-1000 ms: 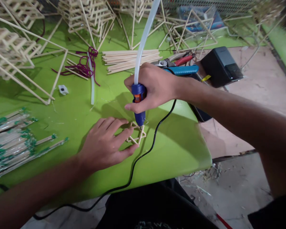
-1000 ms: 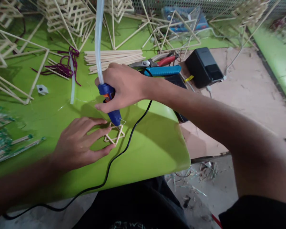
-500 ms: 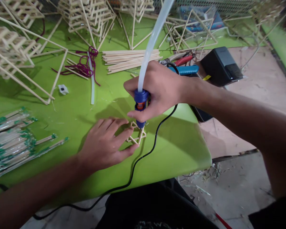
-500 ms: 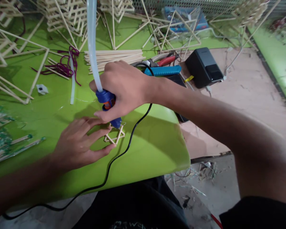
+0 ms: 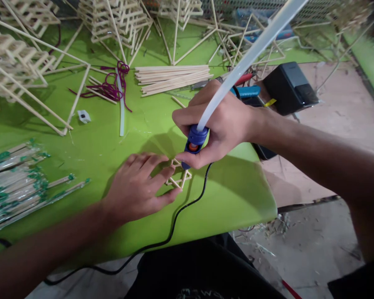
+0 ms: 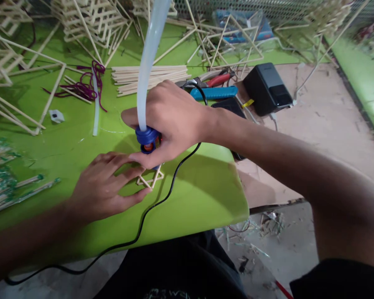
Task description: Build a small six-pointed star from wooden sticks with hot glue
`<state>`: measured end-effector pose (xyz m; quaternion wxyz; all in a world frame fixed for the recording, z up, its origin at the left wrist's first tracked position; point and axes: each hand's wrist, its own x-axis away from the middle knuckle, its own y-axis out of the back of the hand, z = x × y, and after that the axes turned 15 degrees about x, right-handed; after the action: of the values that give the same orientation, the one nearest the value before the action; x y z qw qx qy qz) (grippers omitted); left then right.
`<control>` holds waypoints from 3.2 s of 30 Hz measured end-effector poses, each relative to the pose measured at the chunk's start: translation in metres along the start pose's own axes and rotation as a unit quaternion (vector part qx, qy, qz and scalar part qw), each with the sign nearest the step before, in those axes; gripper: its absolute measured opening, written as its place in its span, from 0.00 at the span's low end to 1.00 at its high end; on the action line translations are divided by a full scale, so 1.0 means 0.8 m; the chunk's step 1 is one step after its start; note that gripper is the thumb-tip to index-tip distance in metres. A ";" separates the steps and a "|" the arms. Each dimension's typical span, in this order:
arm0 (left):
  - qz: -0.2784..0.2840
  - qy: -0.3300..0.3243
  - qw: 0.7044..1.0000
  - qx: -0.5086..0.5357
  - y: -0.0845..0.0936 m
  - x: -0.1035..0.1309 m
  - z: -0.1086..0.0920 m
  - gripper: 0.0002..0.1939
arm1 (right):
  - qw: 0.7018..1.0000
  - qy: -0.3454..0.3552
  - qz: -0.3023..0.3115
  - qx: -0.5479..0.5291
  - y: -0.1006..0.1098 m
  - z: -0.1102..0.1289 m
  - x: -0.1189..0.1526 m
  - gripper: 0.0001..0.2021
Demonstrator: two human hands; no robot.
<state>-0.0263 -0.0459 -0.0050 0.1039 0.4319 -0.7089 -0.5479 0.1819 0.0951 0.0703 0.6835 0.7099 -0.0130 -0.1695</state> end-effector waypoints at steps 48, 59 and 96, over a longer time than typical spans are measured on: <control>0.002 0.007 1.000 0.031 0.004 -0.003 -0.001 0.17 | 0.997 -0.056 0.011 -0.056 -0.016 -0.007 -0.007 0.19; -0.001 0.003 1.000 -0.003 -0.001 0.000 0.000 0.19 | 1.000 -0.013 -0.012 0.006 0.000 0.002 0.003 0.22; -0.005 -0.007 1.000 0.022 0.000 -0.002 0.001 0.19 | 0.997 -0.043 -0.017 0.056 -0.002 0.001 0.036 0.28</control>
<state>-0.0260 -0.0446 -0.0046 0.0868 0.4342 -0.7189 -0.5358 0.2083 0.0873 0.0622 0.6383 0.7394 -0.0398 -0.2102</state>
